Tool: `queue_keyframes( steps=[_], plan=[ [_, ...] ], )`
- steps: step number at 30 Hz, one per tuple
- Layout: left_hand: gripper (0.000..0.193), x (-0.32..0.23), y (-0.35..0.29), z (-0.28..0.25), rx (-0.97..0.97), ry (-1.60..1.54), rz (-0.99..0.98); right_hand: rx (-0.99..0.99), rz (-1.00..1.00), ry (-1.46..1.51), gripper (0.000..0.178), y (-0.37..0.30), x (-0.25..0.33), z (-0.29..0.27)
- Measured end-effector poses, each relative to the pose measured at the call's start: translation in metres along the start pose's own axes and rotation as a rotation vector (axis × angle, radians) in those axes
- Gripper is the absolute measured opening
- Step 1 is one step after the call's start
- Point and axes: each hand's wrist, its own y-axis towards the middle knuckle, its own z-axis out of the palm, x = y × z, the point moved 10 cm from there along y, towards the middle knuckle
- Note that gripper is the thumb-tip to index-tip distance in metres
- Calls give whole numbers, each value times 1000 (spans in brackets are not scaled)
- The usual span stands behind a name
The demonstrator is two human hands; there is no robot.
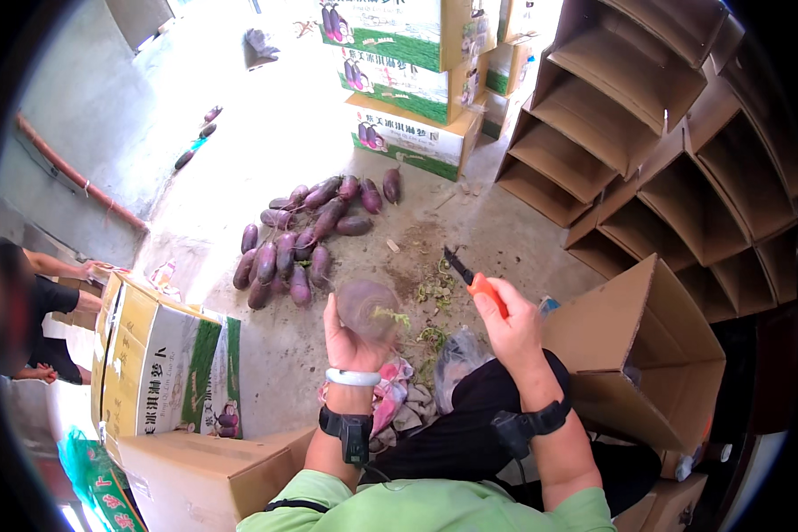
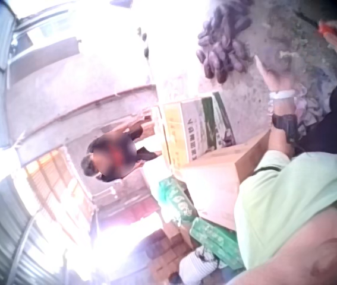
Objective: The person picks up purple sweet potatoes from a pile on the floor, trims their ends with a utility knife, and places them into a cardboard box lined with plastic. The person repeats this process for multiple sweet potatoes.
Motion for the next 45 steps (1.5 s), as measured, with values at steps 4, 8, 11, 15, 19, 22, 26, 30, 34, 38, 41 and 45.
queue_keyframes(
  steps=[4,8,11,15,19,22,26,30,34,38,41,45],
  plan=[
    [44,-8,0,0,-1,-5,28,159,-240,87,31,-19,39,28],
    [44,-2,1,-1,-25,-1,16,282,-295,-23,32,-23,55,40],
    [43,4,1,0,-5,11,-19,290,-309,-34,33,-23,53,42],
    [42,10,-1,5,-15,50,-49,279,-360,-57,33,-22,52,41],
    [41,13,-3,1,-41,66,-90,335,-427,-174,34,-19,60,40],
    [42,13,-3,-2,-48,84,-107,322,-459,-210,33,-15,58,36],
    [43,10,-9,-9,-83,130,-55,138,-336,-201,33,6,34,12],
    [43,4,-13,-12,-104,89,-75,69,-178,-78,32,7,20,-3],
    [45,-6,-5,-11,-43,77,-89,272,-333,2,33,-8,46,19],
    [45,-2,-3,-13,-74,145,-57,387,-473,-99,31,-20,66,35],
    [44,9,-6,-7,-71,148,-111,375,-460,-96,31,-20,64,36],
    [43,20,-12,-2,-75,131,-170,369,-450,-97,31,-18,63,32]
  ],
)
